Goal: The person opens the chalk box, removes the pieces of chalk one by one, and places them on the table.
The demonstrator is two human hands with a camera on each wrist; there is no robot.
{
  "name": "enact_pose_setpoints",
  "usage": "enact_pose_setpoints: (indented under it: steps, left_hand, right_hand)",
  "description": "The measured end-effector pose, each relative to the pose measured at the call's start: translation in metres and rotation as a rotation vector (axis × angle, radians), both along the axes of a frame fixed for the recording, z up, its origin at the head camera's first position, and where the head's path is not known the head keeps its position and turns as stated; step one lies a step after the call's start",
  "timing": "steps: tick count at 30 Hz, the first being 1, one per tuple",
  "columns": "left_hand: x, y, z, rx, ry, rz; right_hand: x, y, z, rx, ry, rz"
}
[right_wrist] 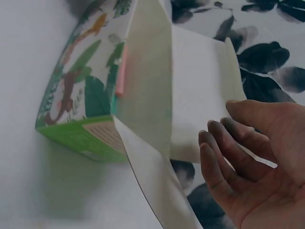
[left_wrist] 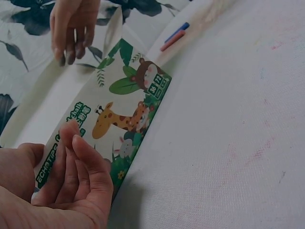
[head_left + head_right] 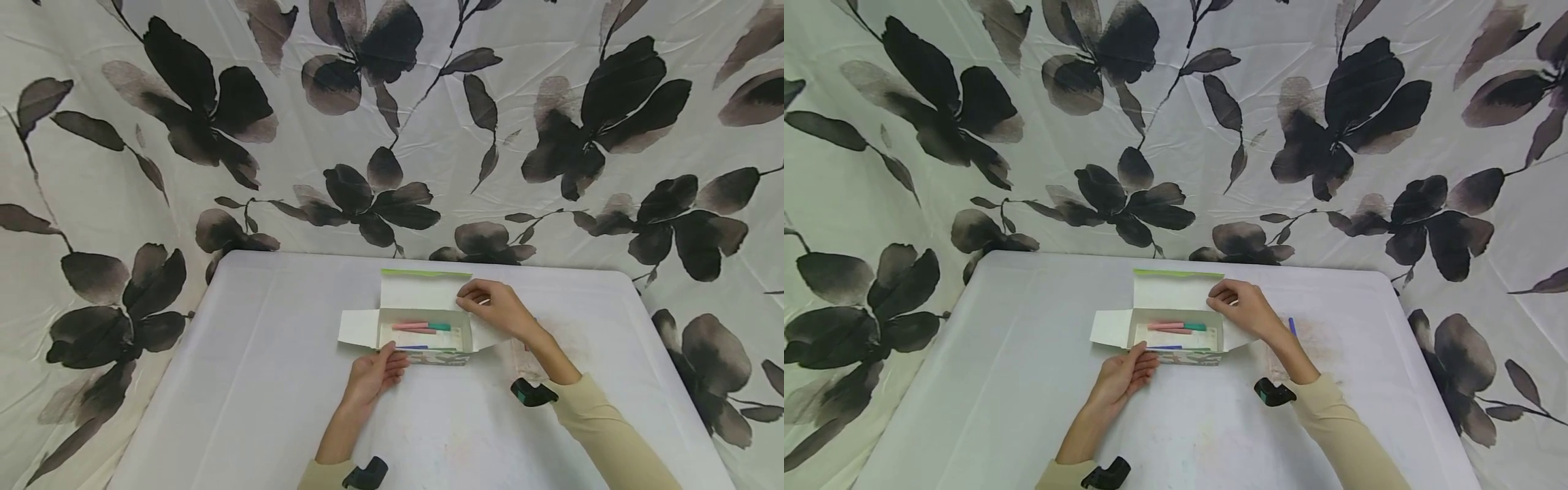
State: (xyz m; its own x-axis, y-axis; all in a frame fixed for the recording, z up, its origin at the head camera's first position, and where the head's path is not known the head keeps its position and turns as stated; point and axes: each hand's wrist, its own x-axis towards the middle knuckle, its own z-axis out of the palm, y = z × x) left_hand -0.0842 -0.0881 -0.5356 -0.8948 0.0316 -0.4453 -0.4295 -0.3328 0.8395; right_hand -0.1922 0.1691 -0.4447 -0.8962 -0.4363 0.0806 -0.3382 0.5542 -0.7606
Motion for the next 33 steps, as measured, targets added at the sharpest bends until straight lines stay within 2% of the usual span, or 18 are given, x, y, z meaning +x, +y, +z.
enact_pose_setpoints:
  steps: [15, 21, 26, 33]
  left_hand:
    - [-0.001, 0.002, -0.002, -0.004, 0.004, -0.014]
    - [-0.001, 0.002, -0.003, -0.010, 0.009, -0.018]
    - [-0.002, 0.001, -0.004, -0.005, 0.006, -0.010]
    - [-0.002, 0.001, -0.004, 0.010, 0.006, -0.002]
  right_hand:
    - [0.003, -0.032, -0.035, -0.025, -0.165, 0.244]
    - [0.004, -0.041, -0.047, -0.012, -0.177, 0.343]
    - [0.003, -0.051, -0.057, 0.045, -0.171, 0.433]
    - [-0.002, -0.062, -0.062, 0.143, -0.159, 0.456]
